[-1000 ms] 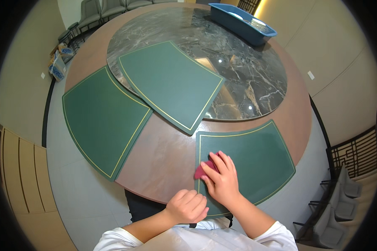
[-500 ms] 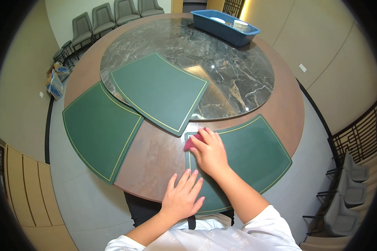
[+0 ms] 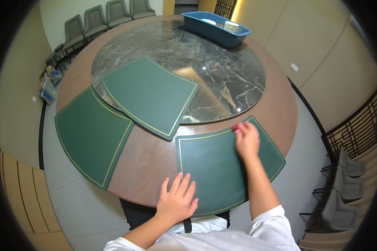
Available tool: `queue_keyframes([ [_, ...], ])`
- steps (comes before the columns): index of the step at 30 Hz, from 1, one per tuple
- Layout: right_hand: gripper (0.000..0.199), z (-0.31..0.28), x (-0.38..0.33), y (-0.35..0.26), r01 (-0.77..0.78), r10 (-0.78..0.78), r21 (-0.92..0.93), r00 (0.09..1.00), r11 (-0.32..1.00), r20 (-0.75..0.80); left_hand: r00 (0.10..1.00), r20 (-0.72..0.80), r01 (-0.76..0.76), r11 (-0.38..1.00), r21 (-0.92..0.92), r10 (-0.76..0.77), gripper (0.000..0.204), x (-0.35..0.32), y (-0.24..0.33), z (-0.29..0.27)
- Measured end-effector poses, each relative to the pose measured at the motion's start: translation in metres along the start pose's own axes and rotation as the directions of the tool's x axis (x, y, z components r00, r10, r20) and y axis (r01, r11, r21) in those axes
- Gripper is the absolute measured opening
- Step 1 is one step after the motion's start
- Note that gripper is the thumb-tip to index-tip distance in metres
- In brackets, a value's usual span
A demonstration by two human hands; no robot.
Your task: The person wipes green placemats on a circular dining table using a maroon cloth, handling the placemats one at a time and flipping some over to wipe both sides.
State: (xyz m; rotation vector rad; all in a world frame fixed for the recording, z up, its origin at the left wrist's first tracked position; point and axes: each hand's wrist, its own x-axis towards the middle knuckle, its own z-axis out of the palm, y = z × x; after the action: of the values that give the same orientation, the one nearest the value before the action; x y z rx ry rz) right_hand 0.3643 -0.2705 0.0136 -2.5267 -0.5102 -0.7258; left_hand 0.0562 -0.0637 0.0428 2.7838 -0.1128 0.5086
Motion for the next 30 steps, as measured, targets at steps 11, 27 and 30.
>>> queue_keyframes([
  [11,0.021,-0.059,-0.050,-0.129,0.303,-0.406,0.333,0.861,0.893,0.307,0.999,-0.040,0.010,1.000,-0.024,-0.011,0.051,-0.010,-0.006,0.005],
  [27,0.030,0.017,0.065,0.046,-0.216,0.218,-0.025,0.970,0.976,0.105,0.995,-0.099,0.021,0.997,-0.073,-0.028,0.045,-0.007,-0.004,0.003],
  [30,0.030,0.012,0.062,0.044,-0.167,0.169,-0.024,0.979,0.986,0.112,0.995,-0.098,0.023,0.997,-0.070,-0.030,0.046,-0.005,-0.005,0.005],
])
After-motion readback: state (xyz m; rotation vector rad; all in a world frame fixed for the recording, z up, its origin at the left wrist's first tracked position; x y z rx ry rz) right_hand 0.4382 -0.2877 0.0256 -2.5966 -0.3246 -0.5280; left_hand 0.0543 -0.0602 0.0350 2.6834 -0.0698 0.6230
